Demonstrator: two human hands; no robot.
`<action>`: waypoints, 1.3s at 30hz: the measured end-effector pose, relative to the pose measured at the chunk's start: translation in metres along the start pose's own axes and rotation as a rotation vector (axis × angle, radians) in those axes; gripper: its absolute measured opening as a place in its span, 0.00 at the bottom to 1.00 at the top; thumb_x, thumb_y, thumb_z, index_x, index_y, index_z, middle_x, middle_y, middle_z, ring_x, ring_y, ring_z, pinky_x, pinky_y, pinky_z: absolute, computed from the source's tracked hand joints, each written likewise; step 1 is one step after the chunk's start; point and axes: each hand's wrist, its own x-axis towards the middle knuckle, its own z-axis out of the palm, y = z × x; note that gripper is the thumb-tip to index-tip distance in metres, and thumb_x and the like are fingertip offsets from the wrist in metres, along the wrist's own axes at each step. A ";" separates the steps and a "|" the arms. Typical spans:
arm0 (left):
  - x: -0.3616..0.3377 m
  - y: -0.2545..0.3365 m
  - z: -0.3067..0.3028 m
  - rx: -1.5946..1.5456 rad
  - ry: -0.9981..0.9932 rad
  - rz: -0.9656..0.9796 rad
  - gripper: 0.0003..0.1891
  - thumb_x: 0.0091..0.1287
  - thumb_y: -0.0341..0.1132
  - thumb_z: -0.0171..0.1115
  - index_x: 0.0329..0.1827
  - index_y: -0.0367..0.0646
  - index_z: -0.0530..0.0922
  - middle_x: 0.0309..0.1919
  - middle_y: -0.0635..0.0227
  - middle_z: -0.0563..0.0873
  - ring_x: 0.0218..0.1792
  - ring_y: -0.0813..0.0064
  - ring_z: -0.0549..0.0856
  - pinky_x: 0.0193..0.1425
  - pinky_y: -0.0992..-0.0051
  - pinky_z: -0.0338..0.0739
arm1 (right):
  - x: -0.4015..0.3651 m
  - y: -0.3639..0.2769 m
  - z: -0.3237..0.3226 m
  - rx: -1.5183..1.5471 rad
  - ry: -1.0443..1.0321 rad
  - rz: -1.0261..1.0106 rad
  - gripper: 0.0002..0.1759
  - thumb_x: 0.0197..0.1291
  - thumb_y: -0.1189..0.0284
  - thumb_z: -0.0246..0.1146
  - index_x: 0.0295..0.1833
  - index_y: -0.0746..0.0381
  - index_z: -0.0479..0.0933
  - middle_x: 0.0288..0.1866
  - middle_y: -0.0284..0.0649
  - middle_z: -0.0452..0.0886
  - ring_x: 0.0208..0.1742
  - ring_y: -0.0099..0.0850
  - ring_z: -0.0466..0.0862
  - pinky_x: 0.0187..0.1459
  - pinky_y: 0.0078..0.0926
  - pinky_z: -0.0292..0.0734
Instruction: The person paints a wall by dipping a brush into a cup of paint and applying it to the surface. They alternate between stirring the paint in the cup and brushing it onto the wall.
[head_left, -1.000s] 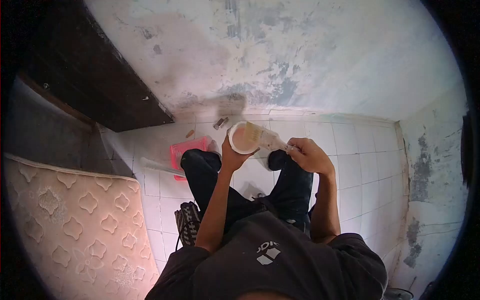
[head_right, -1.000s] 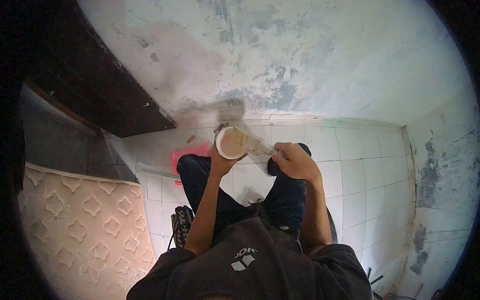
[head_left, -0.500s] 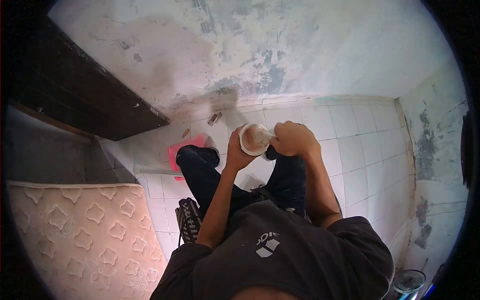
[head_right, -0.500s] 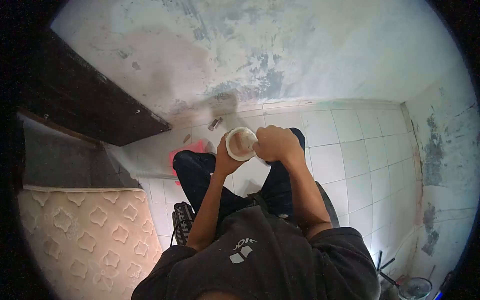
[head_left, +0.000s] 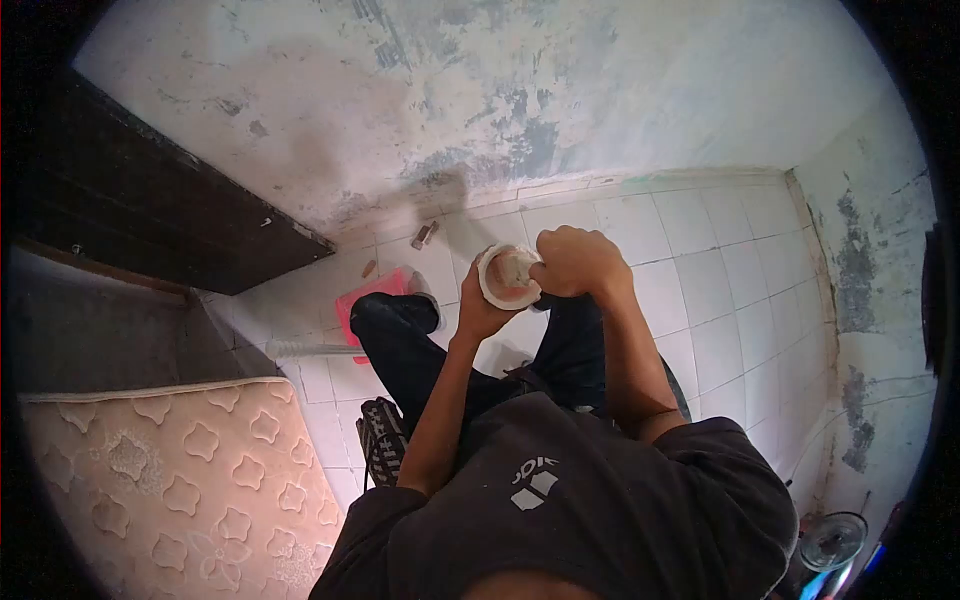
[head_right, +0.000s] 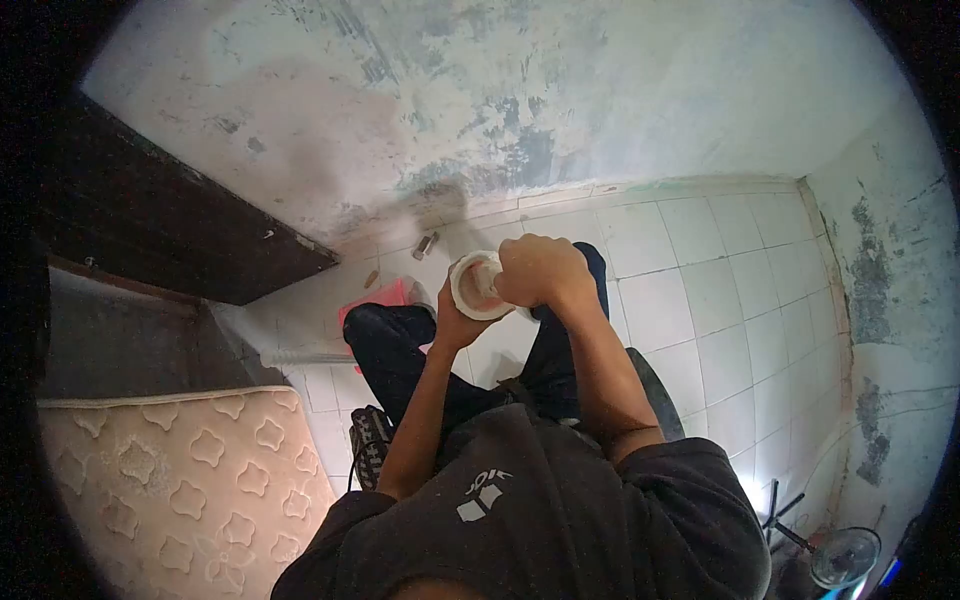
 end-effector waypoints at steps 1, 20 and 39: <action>0.002 0.000 0.000 -0.013 0.004 0.016 0.42 0.40 0.35 0.85 0.60 0.40 0.71 0.53 0.62 0.81 0.54 0.68 0.81 0.60 0.68 0.75 | 0.003 0.004 0.000 0.001 -0.003 -0.006 0.19 0.53 0.61 0.57 0.36 0.67 0.81 0.39 0.56 0.83 0.44 0.53 0.84 0.47 0.47 0.78; 0.010 0.017 -0.002 -0.217 0.001 -0.094 0.38 0.41 0.32 0.84 0.58 0.40 0.74 0.50 0.64 0.82 0.52 0.70 0.83 0.61 0.68 0.76 | 0.026 0.065 0.000 0.457 -0.078 -0.495 0.10 0.55 0.70 0.60 0.31 0.67 0.81 0.20 0.43 0.80 0.20 0.32 0.78 0.26 0.33 0.71; 0.192 -0.011 -0.081 -0.098 -0.042 -0.008 0.38 0.42 0.34 0.83 0.58 0.39 0.73 0.50 0.62 0.83 0.52 0.68 0.84 0.58 0.68 0.78 | 0.127 -0.009 -0.074 -0.061 0.344 -0.260 0.15 0.51 0.73 0.61 0.46 0.59 0.81 0.31 0.43 0.78 0.30 0.44 0.82 0.31 0.39 0.76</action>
